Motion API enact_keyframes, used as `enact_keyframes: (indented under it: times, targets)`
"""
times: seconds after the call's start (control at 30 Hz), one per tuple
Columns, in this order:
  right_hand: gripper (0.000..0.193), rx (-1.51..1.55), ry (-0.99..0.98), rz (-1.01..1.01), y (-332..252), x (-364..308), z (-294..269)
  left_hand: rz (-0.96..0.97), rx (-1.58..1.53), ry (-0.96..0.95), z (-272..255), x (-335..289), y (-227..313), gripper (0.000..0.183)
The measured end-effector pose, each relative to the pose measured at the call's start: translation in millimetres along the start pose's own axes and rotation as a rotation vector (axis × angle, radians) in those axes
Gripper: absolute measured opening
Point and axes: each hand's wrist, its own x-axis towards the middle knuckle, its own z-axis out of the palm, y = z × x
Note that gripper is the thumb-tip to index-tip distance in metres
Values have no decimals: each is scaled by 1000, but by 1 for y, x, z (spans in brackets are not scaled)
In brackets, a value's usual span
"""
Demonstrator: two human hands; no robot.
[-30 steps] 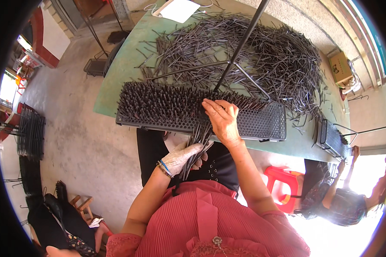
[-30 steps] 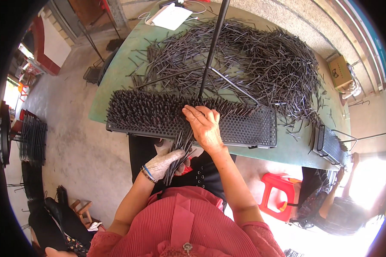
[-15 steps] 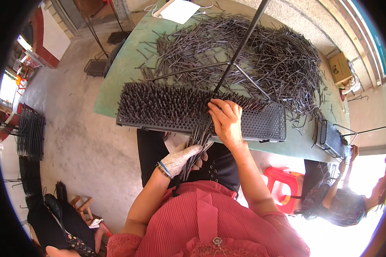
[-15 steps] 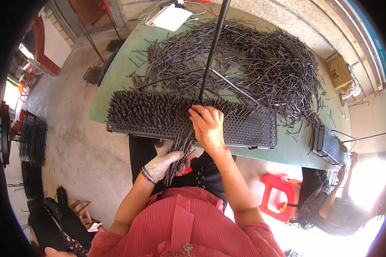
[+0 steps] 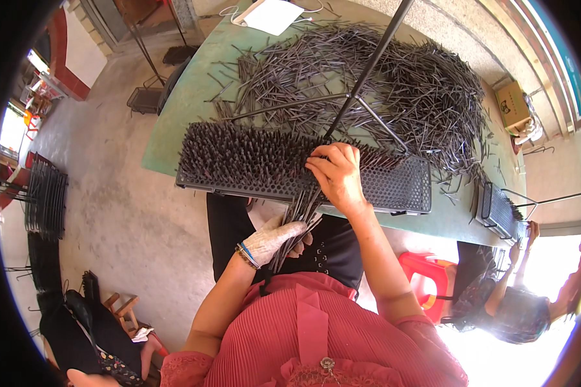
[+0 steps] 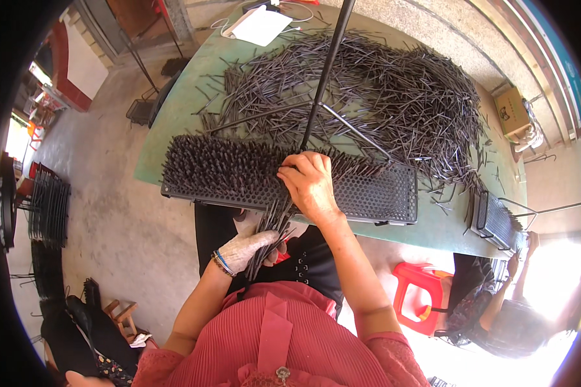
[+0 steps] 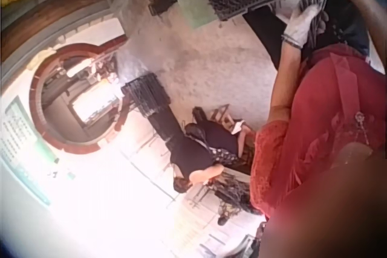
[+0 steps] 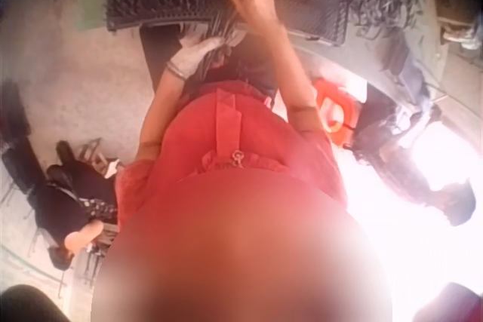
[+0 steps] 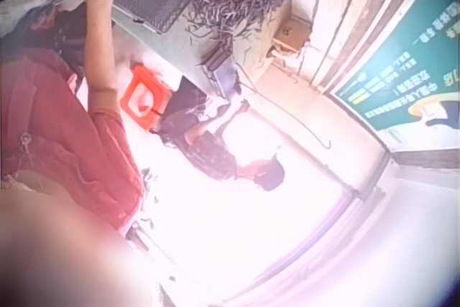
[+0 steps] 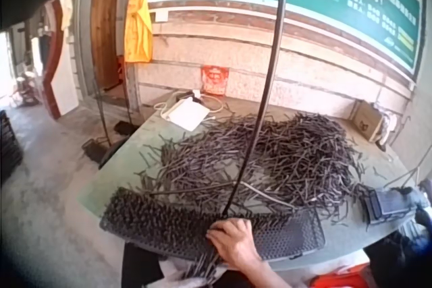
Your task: Sorting thin metal wires and inserting them into a grid-like assembly frame.
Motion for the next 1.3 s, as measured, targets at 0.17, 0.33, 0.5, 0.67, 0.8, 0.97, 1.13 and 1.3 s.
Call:
enact_keyframes:
  times: [0.17, 0.33, 0.5, 0.67, 0.8, 0.97, 1.13, 1.3]
  targets:
    - [15, 72, 84, 95, -5, -2, -6, -16, -3, -9, 0, -2, 2, 38]
    - [16, 427, 72, 562, -26, -12, -37, 77, -80, -82, -3, -7, 4, 44]
    - [25, 657, -274, 861, -23, -26, -38, 122, -52, -145, -1, -4, 5, 38]
    - [24, 968, -148, 961, -11, -27, -43, 89, -74, -92, 4, 2, 0, 35]
    - [24, 947, 11, 907, -3, -20, -48, 80, -54, -85, 2, 8, -8, 33]
    - [23, 860, 72, 769, 9, -17, -34, 111, -42, -57, 5, 10, -8, 25]
    - [22, 921, 29, 751, 8, -19, -25, 84, -191, 4, 6, 8, -9, 20]
    - [22, 740, 13, 662, -1, -16, -23, 72, -168, -23, 3, 9, -12, 21]
